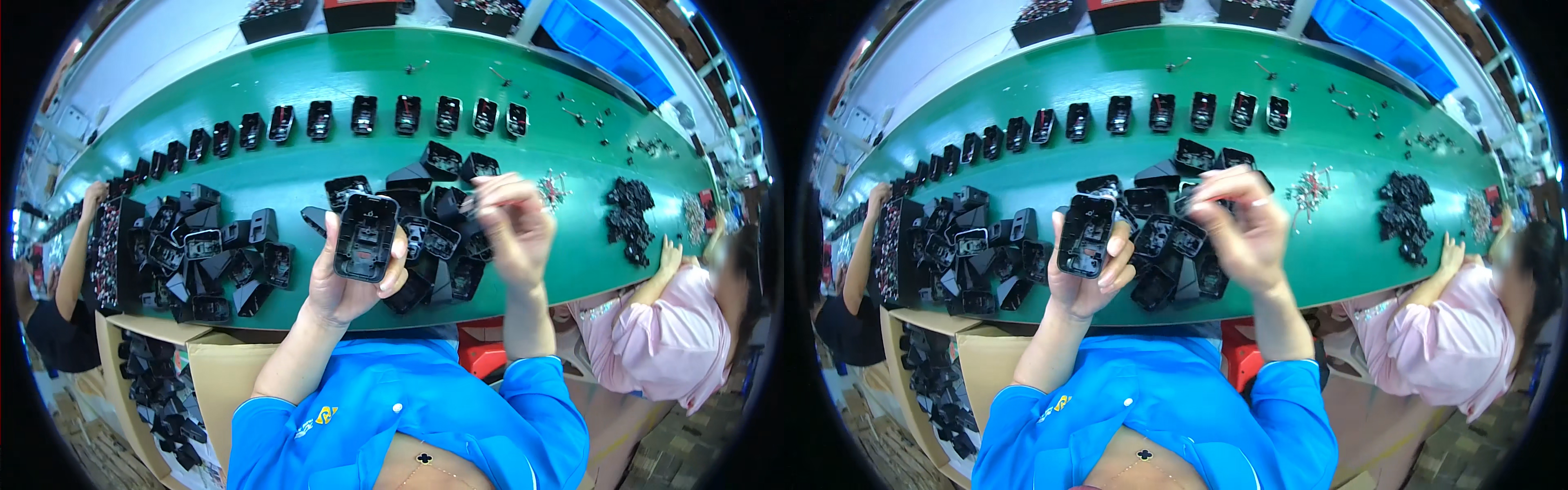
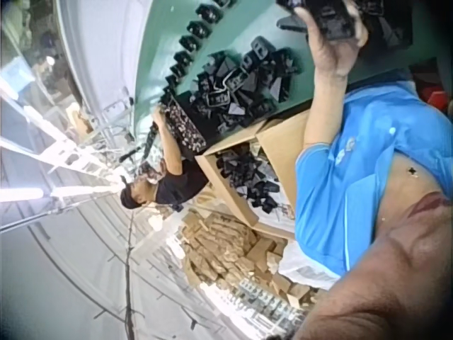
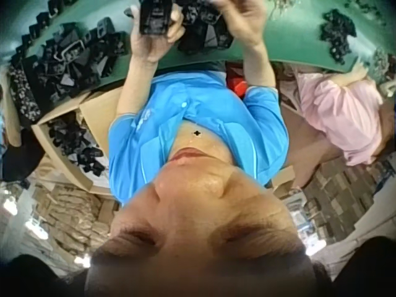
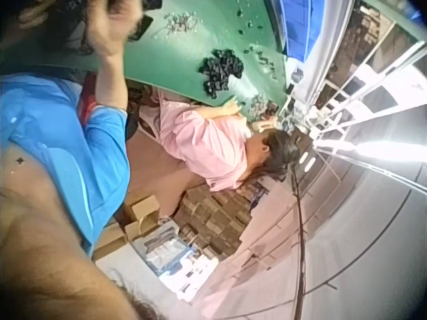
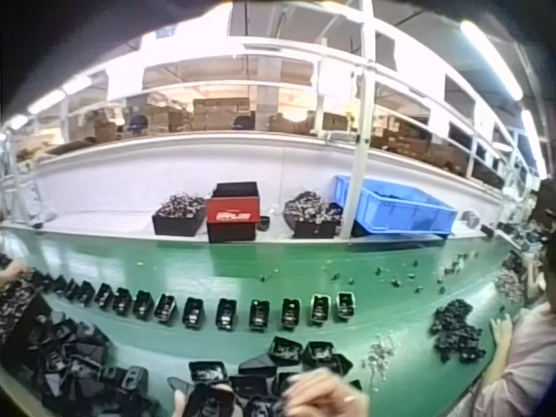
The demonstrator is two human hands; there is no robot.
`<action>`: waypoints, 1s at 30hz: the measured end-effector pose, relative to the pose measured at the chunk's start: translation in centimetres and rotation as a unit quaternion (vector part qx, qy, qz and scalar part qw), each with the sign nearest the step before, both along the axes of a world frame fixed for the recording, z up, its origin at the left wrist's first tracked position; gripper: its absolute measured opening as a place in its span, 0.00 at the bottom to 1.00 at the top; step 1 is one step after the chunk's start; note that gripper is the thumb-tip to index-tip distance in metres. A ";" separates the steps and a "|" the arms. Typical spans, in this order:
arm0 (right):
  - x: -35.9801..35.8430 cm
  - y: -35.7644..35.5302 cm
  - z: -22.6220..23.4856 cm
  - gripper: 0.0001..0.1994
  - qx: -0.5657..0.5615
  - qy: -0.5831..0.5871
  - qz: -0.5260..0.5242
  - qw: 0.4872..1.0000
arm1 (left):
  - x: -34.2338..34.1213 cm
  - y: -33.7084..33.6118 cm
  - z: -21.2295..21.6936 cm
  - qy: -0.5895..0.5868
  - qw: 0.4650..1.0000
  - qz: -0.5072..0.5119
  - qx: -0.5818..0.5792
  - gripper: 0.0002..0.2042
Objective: The person assembles electronic devices by fitting small wired components into plastic casing parts, snapping the casing pieces together by hand, and placing the assembled units in a row on the assembly table.
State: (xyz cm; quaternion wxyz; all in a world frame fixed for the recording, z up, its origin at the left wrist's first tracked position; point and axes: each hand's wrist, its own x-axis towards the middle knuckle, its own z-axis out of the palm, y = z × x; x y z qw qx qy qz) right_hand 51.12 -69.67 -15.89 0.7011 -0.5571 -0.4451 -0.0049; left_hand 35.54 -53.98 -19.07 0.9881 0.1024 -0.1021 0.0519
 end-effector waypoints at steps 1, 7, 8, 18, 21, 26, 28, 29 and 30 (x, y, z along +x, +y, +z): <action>-1.4 0.7 -0.1 0.07 0.013 0.037 0.063 0.997 | 0.0 -0.2 -0.1 -0.001 1.000 -0.009 -0.004 0.33; -5.8 2.3 -0.9 0.07 0.025 0.189 0.132 0.973 | -1.1 -0.4 1.5 0.083 0.981 0.065 0.163 0.29; -6.1 2.5 -0.9 0.06 0.016 0.173 0.116 0.978 | -1.2 -0.5 1.9 0.107 0.968 0.094 0.208 0.29; -7.3 3.0 -0.2 0.06 -0.112 -0.007 0.005 0.994 | -1.0 -0.5 2.2 0.186 0.897 0.188 0.354 0.30; -7.2 3.2 -0.4 0.06 -0.132 -0.041 -0.020 0.990 | -0.8 -0.3 2.0 0.189 0.882 0.194 0.387 0.30; -6.8 3.4 -0.9 0.06 -0.154 -0.045 -0.035 0.986 | -0.4 0.1 2.3 0.174 0.908 0.181 0.336 0.25; -6.6 3.3 -1.3 0.07 -0.161 -0.059 -0.044 0.984 | -0.3 0.3 2.2 0.176 0.900 0.190 0.351 0.25; -6.5 3.2 -1.5 0.07 -0.165 -0.066 -0.049 0.983 | -0.3 0.3 2.2 0.178 0.896 0.194 0.359 0.25; -6.4 3.2 -1.6 0.08 -0.168 -0.074 -0.053 0.982 | -0.2 0.4 2.2 0.179 0.892 0.198 0.366 0.25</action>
